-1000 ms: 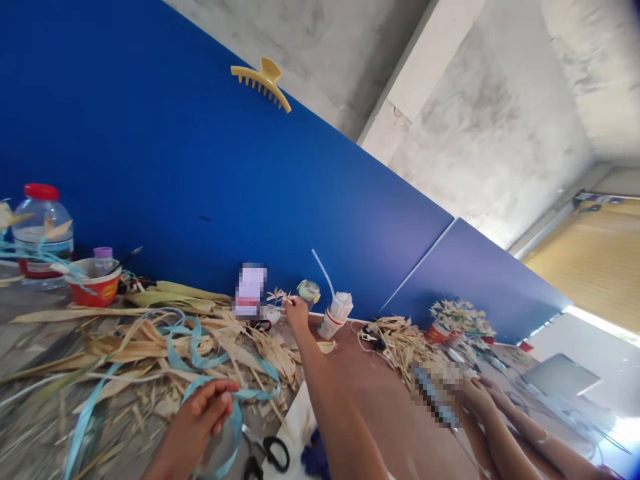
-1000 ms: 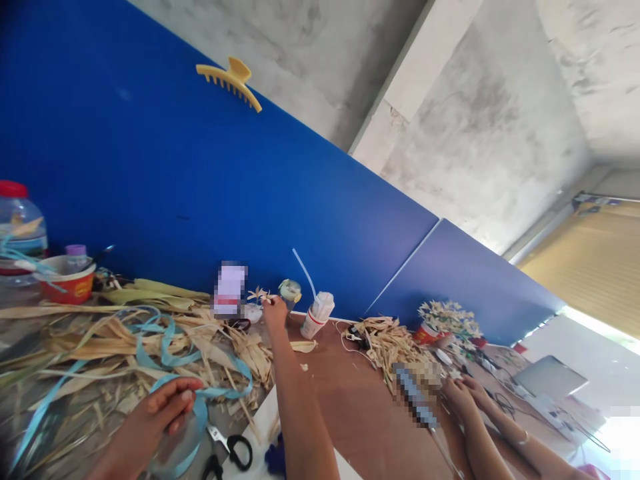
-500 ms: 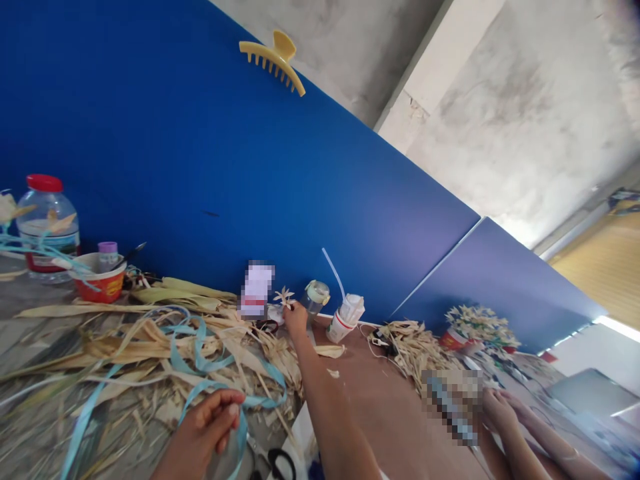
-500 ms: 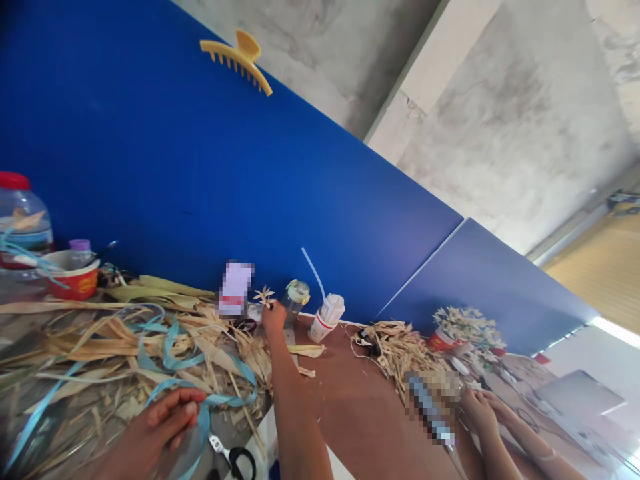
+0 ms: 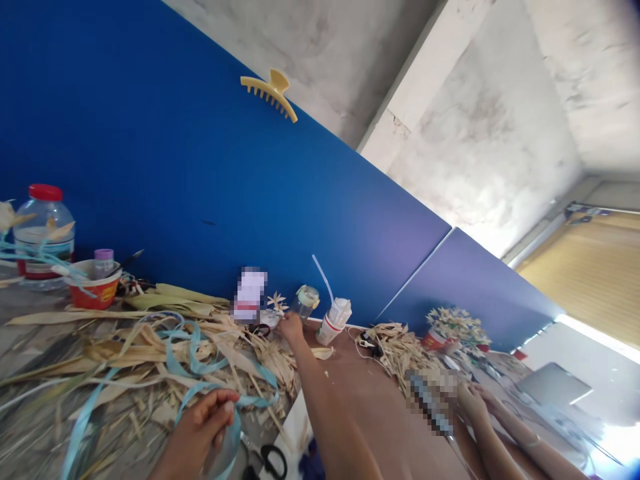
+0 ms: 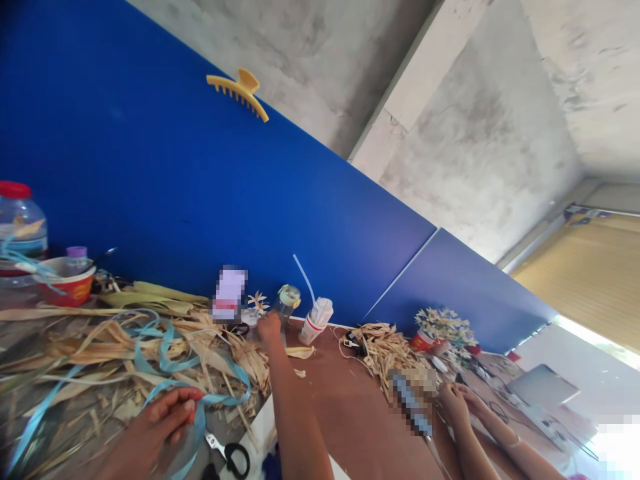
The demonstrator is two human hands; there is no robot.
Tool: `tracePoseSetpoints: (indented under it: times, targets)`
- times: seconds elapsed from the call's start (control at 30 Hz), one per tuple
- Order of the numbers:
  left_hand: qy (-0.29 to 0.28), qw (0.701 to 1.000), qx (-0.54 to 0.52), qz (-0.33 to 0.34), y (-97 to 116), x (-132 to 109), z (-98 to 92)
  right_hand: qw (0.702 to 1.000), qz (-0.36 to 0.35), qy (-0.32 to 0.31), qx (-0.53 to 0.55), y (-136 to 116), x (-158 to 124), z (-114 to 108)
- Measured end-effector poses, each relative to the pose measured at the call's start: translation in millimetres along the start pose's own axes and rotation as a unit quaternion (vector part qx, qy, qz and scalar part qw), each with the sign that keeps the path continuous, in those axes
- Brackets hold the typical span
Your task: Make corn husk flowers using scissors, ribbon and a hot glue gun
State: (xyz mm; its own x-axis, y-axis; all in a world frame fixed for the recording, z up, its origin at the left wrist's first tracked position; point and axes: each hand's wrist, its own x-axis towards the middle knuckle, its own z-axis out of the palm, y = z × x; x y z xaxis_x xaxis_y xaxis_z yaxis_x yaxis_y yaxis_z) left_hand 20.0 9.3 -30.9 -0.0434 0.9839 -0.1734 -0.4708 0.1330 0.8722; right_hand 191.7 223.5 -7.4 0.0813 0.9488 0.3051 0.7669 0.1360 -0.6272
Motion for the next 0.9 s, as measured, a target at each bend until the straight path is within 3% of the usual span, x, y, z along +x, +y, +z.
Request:
tracePoseSetpoints:
  times: [0.23, 0.37, 0.57, 0.73, 0.9]
  targets:
    - [0.012, 1.000, 0.020, 0.011, 3.2, 0.3, 1.2, 0.991, -0.072, 0.048, -0.105, -35.9, -0.8, -44.4]
    - [-0.010, 0.998, 0.062, 0.004, 2.8, 3.4, -2.1, 0.976, -0.148, 0.015, -0.161, -63.3, 17.3, -54.7]
    - [0.017, 0.996, 0.084, -0.001, -3.8, 4.0, -2.7, 0.929, -0.195, -0.078, -0.306, -81.0, 36.0, -41.7]
    - [0.031, 0.997, 0.067, 0.008, -11.5, 4.3, -0.8, 0.881, -0.176, -0.136, -0.418, -94.6, 49.4, -22.5]
    - [0.012, 0.999, 0.051, -0.017, -3.5, 3.4, 2.0, 0.852, -0.160, -0.155, -0.473, -102.7, 46.0, -8.6]
